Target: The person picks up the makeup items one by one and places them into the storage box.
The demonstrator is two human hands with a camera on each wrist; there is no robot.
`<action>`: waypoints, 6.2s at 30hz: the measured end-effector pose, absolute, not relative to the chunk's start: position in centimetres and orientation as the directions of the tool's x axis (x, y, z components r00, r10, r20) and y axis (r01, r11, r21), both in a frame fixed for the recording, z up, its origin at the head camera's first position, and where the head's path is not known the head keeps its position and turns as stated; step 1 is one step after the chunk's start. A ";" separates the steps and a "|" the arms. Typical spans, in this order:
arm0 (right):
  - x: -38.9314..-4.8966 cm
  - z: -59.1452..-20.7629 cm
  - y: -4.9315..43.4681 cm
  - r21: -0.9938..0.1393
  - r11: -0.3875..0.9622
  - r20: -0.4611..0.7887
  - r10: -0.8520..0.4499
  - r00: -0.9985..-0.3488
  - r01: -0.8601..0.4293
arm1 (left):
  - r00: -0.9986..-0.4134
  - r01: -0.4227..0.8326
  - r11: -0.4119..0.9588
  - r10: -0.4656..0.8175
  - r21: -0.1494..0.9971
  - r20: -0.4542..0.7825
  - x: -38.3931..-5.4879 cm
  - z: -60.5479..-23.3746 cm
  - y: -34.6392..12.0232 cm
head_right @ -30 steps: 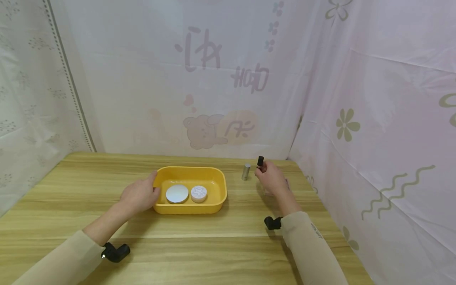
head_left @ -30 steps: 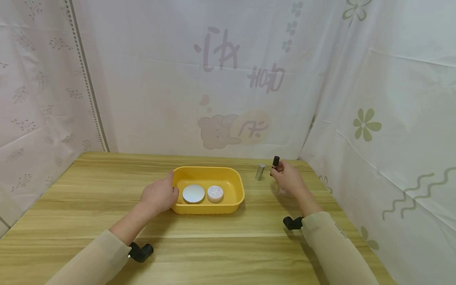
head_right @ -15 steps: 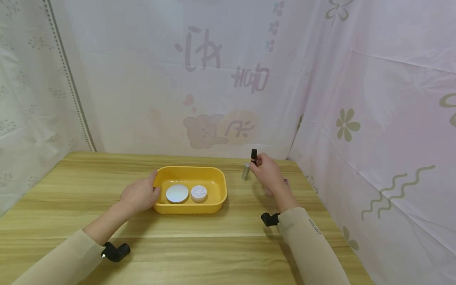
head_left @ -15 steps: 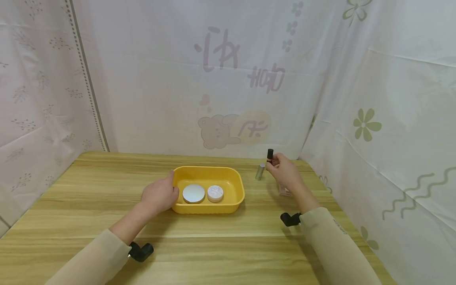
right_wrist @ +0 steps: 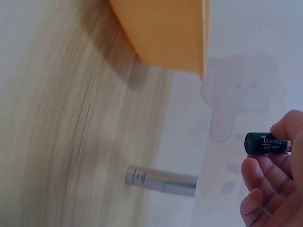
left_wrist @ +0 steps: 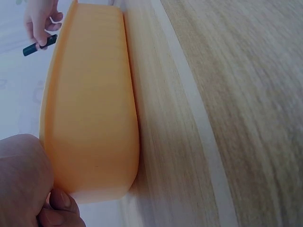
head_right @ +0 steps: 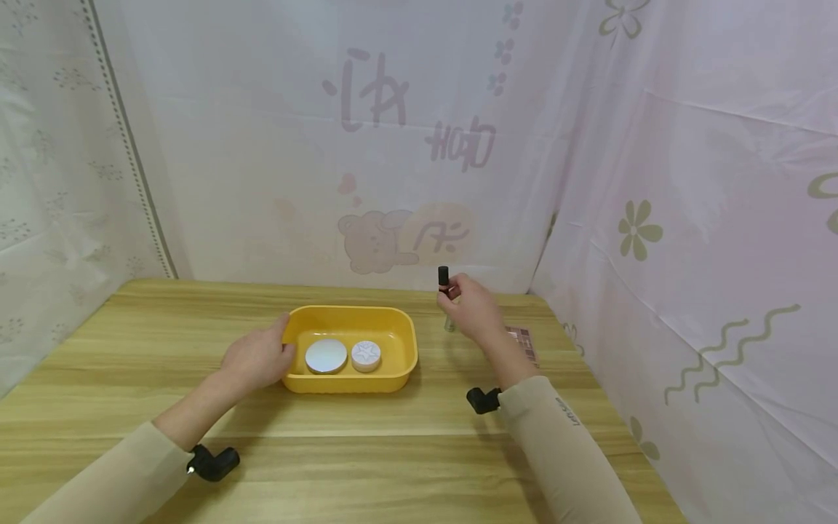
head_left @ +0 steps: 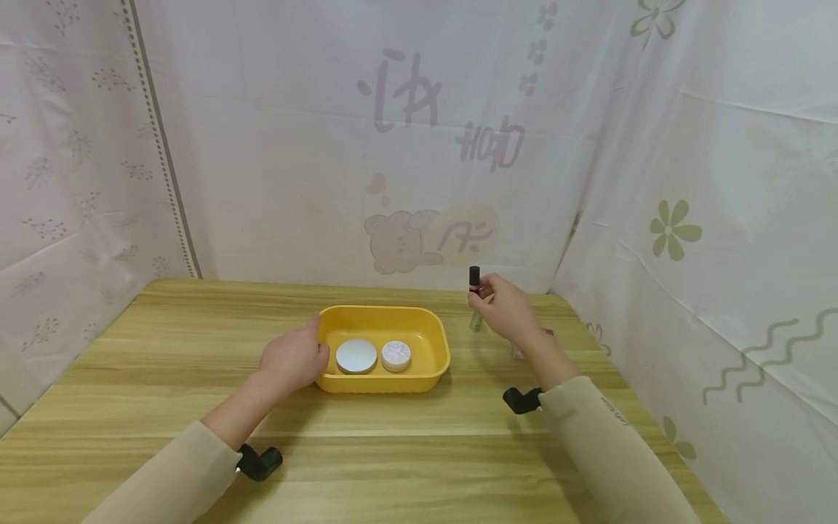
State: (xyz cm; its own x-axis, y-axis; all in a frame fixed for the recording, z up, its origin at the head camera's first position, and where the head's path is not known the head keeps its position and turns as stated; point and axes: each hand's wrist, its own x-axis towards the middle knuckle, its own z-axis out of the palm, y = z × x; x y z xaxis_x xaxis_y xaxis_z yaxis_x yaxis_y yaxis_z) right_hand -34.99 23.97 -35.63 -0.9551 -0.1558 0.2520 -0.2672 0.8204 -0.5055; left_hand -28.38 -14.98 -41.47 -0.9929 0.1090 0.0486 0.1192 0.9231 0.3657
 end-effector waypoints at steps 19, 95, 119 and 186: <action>-33.9 -35.7 19.5 -0.459 0.819 0.224 -0.269 -0.937 -0.345 | -0.992 0.122 0.923 0.109 0.366 0.056 -28.4 -41.7 -15.0; -32.3 -37.6 16.1 -0.313 0.712 -0.097 -0.683 -0.724 -0.629 | -0.993 0.114 0.923 0.100 0.367 0.054 -28.5 -41.8 -14.9; -32.3 -36.7 17.0 -0.370 0.741 -0.091 -0.630 -0.771 -0.561 | -0.994 0.112 0.926 0.100 0.359 0.054 -28.4 -41.8 -14.9; -32.2 -39.3 25.6 -0.458 0.837 0.129 -0.268 -0.955 -0.297 | -0.994 0.111 0.916 0.098 0.385 0.054 -28.2 -41.6 -14.8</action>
State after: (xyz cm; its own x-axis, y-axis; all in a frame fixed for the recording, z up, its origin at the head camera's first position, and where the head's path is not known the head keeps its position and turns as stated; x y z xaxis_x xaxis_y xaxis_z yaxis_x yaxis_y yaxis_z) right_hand -32.21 25.61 -39.26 -0.9546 -0.2685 0.1289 -0.2975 0.8375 -0.4584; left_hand -28.24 -14.79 -41.62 -0.9938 0.0977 0.0539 0.1110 0.9161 0.3853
